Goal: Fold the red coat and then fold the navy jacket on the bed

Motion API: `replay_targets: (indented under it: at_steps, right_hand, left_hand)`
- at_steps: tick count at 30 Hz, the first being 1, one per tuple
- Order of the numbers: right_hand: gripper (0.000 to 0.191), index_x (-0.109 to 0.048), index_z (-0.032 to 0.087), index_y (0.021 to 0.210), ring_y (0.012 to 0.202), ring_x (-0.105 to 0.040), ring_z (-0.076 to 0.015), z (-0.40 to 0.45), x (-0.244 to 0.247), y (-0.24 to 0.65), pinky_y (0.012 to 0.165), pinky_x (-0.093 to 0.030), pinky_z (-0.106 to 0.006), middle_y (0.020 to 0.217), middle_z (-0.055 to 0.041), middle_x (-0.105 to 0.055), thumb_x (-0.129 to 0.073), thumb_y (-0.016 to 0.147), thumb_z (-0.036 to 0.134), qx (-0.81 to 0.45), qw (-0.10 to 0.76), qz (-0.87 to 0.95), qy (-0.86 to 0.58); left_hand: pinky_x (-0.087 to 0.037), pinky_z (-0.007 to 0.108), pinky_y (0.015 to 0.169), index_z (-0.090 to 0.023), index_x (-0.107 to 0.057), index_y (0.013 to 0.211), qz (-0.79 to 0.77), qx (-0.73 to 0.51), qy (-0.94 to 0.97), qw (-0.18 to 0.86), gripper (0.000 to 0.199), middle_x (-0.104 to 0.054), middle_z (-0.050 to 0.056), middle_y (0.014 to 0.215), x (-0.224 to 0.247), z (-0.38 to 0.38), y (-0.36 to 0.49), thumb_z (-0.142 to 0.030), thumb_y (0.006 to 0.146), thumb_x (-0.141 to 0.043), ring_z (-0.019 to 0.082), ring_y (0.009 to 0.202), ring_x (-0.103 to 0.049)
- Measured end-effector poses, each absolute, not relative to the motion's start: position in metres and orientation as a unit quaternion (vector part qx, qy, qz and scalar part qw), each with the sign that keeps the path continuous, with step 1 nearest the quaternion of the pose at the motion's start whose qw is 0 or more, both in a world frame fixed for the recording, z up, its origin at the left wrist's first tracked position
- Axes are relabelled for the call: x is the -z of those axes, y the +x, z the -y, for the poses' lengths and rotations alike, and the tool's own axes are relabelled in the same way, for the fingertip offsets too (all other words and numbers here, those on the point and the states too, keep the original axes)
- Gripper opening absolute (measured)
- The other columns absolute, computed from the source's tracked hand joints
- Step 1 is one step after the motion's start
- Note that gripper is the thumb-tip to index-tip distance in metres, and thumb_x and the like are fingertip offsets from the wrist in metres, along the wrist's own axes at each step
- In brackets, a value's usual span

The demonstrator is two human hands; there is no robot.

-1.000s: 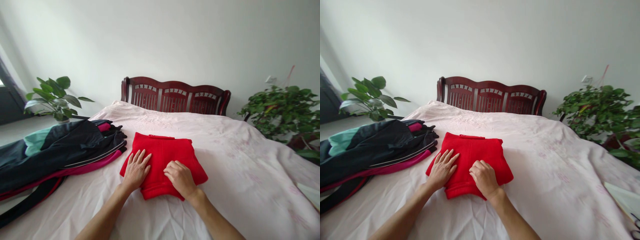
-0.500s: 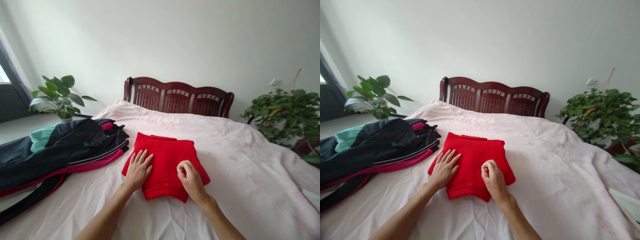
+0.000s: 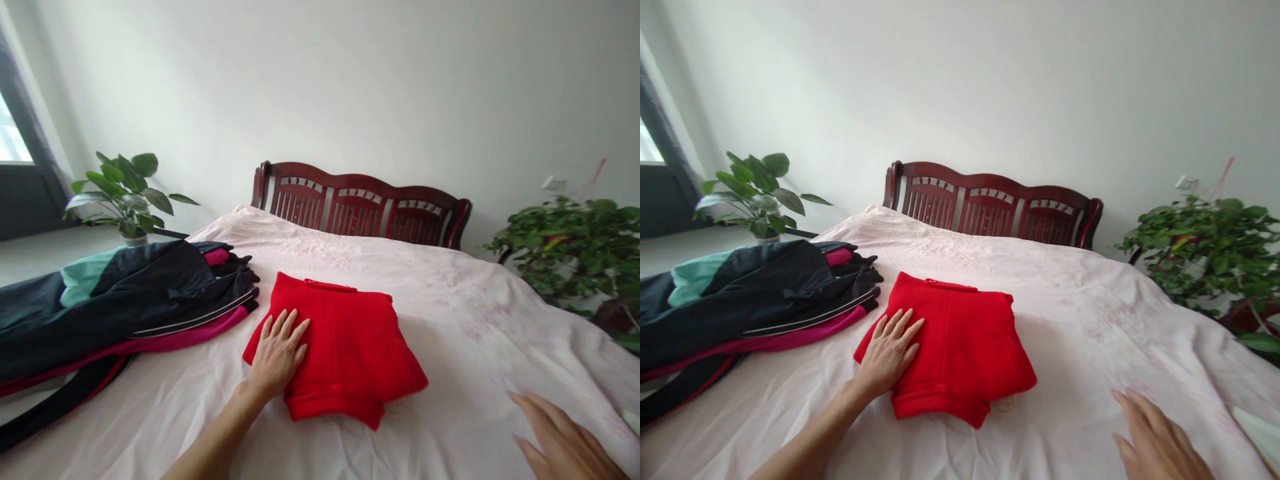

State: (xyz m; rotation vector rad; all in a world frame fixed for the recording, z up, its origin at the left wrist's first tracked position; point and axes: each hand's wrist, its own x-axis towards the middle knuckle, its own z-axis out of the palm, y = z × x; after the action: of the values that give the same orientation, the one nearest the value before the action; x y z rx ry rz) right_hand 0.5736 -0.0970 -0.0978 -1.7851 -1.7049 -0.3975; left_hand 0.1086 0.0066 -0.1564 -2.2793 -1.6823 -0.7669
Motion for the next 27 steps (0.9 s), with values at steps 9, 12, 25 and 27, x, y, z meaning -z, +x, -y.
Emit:
replay_targets:
  at_steps: [9,12,25,27]
  right_hand:
    - [0.046,-0.054,0.022,0.138,0.130,-0.054,-0.0246,0.008,0.082,0.413,0.109,-0.046,-0.044,0.141,-0.0105,-0.058,-0.039,0.097,0.036,0.041,0.334,0.778,-0.531]
    - [0.053,-0.041,0.023,0.150,0.144,-0.037,-0.0250,-0.017,0.096,0.373,0.117,-0.034,-0.049,0.154,-0.0094,-0.043,-0.040,0.099,0.039,0.060,0.226,0.840,-0.490]
    - [0.041,-0.062,0.018,0.130,0.133,-0.049,-0.0296,-0.045,0.122,0.396,0.110,-0.037,-0.054,0.138,-0.0137,-0.060,-0.039,0.098,0.027,0.134,0.246,0.759,-0.587]
    - [0.033,-0.071,0.023,0.115,0.119,-0.060,-0.0259,-0.030,0.113,0.389,0.104,-0.045,-0.047,0.121,-0.0097,-0.070,-0.043,0.097,0.026,0.091,0.306,0.782,-0.536]
  left_hand:
    - [-0.028,0.054,0.119,-0.035,-0.046,0.146,0.565,0.259,-0.775,0.110,0.051,-0.044,0.005,0.155,0.157,-0.006,0.108,-0.036,0.095,-0.050,0.030,0.144,-0.037]
    - [-0.028,0.055,0.118,-0.035,-0.046,0.146,0.566,0.256,-0.776,0.105,0.051,-0.044,0.005,0.155,0.155,-0.006,0.107,-0.037,0.096,-0.050,0.030,0.144,-0.037]
    - [-0.030,0.052,0.118,-0.034,-0.047,0.146,0.567,0.251,-0.778,0.103,0.048,-0.045,0.005,0.155,0.155,-0.009,0.103,-0.036,0.097,-0.047,0.029,0.144,-0.038]
    - [-0.030,0.052,0.118,-0.034,-0.048,0.145,0.566,0.252,-0.778,0.103,0.048,-0.045,0.006,0.155,0.156,-0.009,0.103,-0.035,0.097,-0.047,0.029,0.143,-0.039]
